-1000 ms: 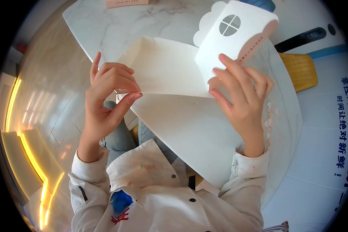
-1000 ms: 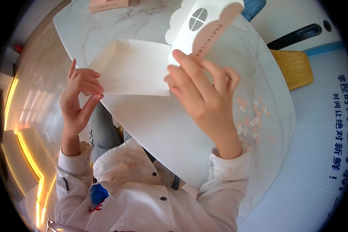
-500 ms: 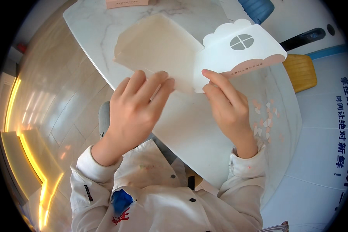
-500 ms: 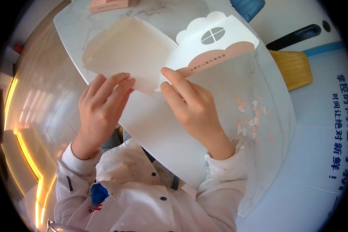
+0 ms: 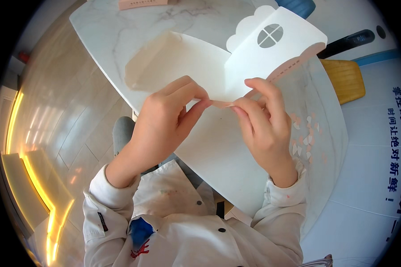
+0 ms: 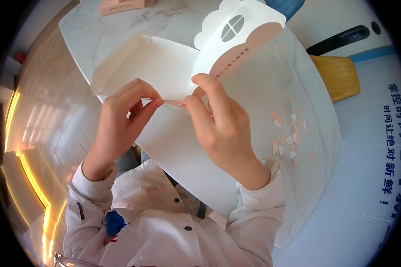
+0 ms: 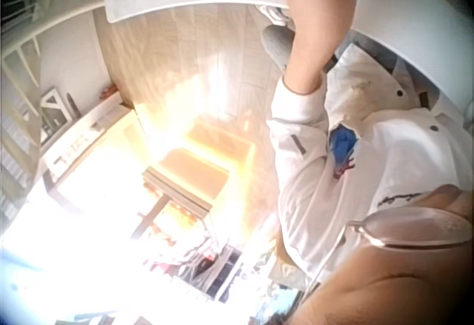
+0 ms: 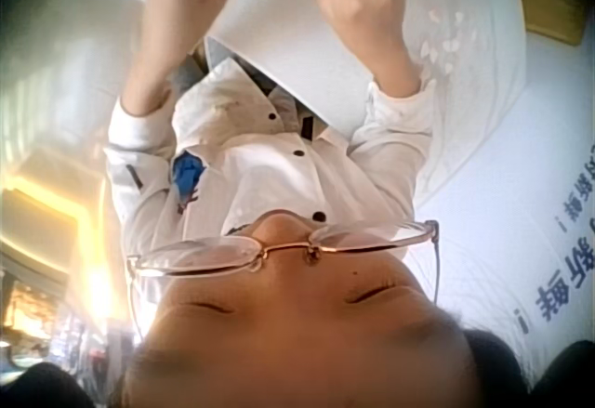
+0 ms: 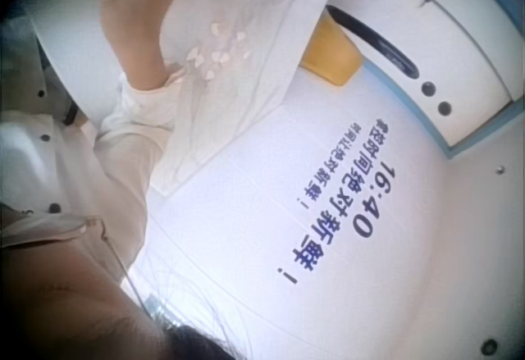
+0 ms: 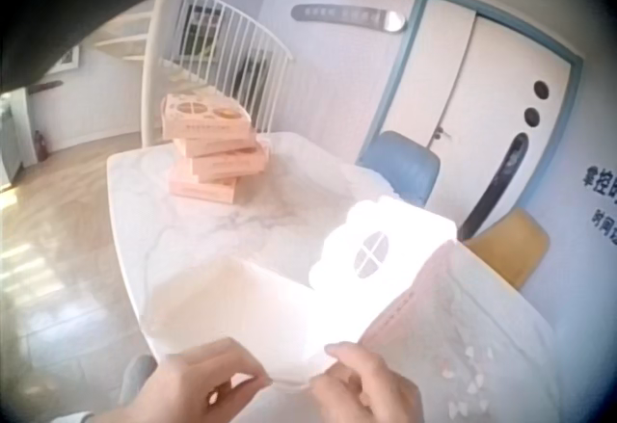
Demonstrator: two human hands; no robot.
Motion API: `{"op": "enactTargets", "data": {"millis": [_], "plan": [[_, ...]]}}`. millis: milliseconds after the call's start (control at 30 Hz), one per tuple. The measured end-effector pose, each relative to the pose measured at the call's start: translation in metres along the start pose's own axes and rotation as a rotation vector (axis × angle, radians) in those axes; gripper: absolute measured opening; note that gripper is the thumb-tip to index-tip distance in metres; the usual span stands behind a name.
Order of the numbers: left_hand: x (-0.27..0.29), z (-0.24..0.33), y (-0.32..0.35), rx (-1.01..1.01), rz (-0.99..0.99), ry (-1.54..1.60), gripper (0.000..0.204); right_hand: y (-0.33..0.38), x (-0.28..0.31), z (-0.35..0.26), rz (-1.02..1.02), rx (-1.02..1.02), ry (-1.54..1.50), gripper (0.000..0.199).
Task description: The person assembles flat-packed cardboard boxes by folding along pre-scored lines and securing the flaps with adhesive strips. They complete one box and place it on a stack, then begin assembling a second box in the same manner.
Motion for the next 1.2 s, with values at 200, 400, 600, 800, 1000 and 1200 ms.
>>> {"op": "enactTargets", "data": {"millis": [200,400,600,800,1000,1200], "plan": [[-0.003,-0.001,-0.002,0.010,-0.030,0.078,0.004,0.001,0.002,0.002,0.021,-0.010,0.022,0.021],[-0.007,0.003,-0.001,-0.003,0.003,0.090,0.006,0.004,0.000,0.003,0.072,0.044,0.015,0.021],[-0.021,0.001,0.001,-0.110,0.121,-0.054,0.007,0.007,-0.004,0.010,0.084,0.073,0.011,0.022],[-0.025,0.003,-0.001,-0.137,0.193,-0.092,0.007,0.014,-0.014,0.022,0.234,0.074,0.032,0.029],[-0.030,0.007,-0.002,-0.159,0.234,-0.108,0.007,0.019,-0.013,0.023,0.312,0.103,0.094,0.035],[-0.031,0.010,-0.002,-0.158,0.233,-0.104,0.007,0.017,-0.012,0.024,0.312,0.043,0.050,0.031]]}}
Point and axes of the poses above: each hand's wrist, its own y-axis away from the middle knuckle, its own x-axis out of the back of the hand, z = x × y, the point moved 2 cm from there along -y, towards the middle knuckle
